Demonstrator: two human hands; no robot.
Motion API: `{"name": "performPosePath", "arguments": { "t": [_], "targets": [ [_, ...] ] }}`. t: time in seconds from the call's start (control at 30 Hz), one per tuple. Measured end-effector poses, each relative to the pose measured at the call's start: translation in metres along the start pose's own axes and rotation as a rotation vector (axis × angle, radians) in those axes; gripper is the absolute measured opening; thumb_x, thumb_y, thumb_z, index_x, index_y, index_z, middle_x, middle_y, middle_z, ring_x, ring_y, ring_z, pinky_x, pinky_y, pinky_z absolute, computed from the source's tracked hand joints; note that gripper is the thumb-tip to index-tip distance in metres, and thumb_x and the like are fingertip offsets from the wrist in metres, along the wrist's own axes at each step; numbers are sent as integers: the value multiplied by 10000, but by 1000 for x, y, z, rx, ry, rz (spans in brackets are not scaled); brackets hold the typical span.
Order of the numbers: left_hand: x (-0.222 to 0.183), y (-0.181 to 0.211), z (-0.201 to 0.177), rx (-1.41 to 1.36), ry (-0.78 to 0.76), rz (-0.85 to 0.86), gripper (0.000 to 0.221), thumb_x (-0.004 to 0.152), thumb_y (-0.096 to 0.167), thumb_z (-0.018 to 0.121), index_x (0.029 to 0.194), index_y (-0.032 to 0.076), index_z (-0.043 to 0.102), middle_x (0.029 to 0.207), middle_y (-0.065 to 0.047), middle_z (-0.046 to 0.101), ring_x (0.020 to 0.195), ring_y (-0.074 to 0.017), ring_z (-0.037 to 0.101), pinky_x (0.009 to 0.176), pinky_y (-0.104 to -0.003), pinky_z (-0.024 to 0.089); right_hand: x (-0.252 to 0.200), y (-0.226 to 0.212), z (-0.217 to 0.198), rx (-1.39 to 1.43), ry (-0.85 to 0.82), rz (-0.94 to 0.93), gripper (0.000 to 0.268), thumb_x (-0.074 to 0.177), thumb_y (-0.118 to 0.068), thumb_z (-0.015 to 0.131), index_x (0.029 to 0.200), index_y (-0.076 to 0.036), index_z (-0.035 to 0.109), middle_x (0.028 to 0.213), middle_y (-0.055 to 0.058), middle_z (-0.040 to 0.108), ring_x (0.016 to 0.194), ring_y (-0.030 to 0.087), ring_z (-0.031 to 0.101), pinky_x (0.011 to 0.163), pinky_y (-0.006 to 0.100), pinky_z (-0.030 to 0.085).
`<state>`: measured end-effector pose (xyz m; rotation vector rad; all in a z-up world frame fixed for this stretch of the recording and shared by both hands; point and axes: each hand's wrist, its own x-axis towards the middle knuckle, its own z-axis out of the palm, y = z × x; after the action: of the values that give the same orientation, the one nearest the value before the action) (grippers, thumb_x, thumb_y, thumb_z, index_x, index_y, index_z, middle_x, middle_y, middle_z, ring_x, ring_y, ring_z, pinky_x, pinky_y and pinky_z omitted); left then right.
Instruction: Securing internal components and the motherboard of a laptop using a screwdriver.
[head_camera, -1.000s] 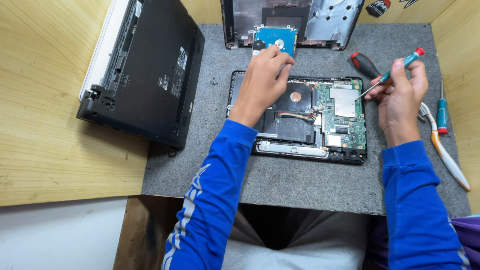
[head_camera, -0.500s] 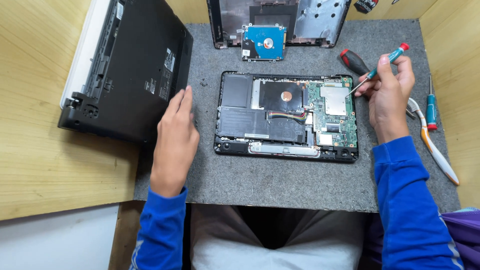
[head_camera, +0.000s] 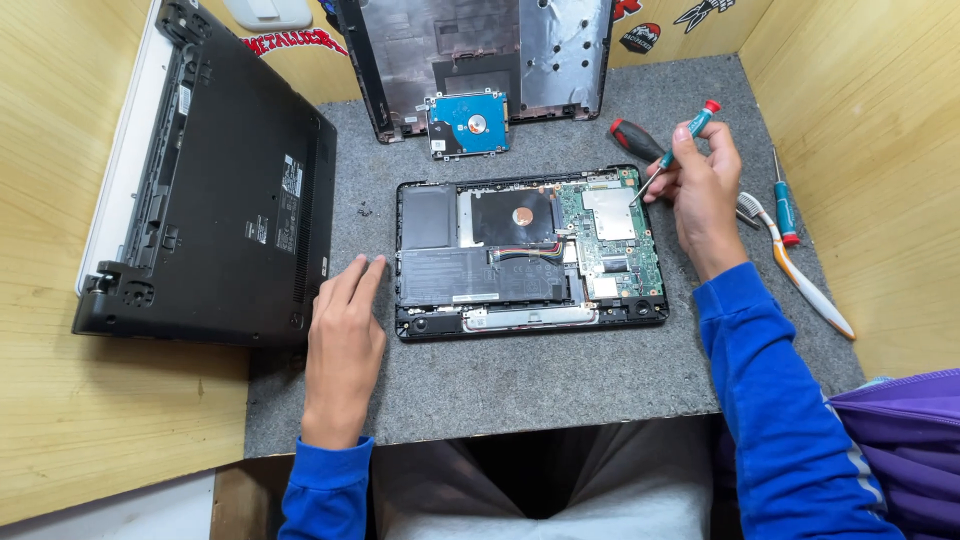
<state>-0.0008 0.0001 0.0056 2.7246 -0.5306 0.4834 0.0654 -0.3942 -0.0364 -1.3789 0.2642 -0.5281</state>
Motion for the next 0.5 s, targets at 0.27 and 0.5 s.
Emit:
{"name": "performPosePath", "arguments": {
  "t": [0.27,0.5],
  "targets": [
    [1,-1,11,42,-29,91,504,761,-169,515,1232,-10,599,1232,-165,590,1062,-317,515,883,-430,463,-13,-18,4,-31,8,69,207,959,-296,560,1009,-136,439,693,127,598,440,113,517,420,237,483],
    [36,-3,7,45,82,48,372,843,-129,485,1195,-57,581,1164,-214,579,920,-353,527,782,-432,501,-20,-32,18,-95,-25,72,181,997,-286,538,1011,-155,413,710,105,578,471,97,507,445,214,485]
  ]
}}
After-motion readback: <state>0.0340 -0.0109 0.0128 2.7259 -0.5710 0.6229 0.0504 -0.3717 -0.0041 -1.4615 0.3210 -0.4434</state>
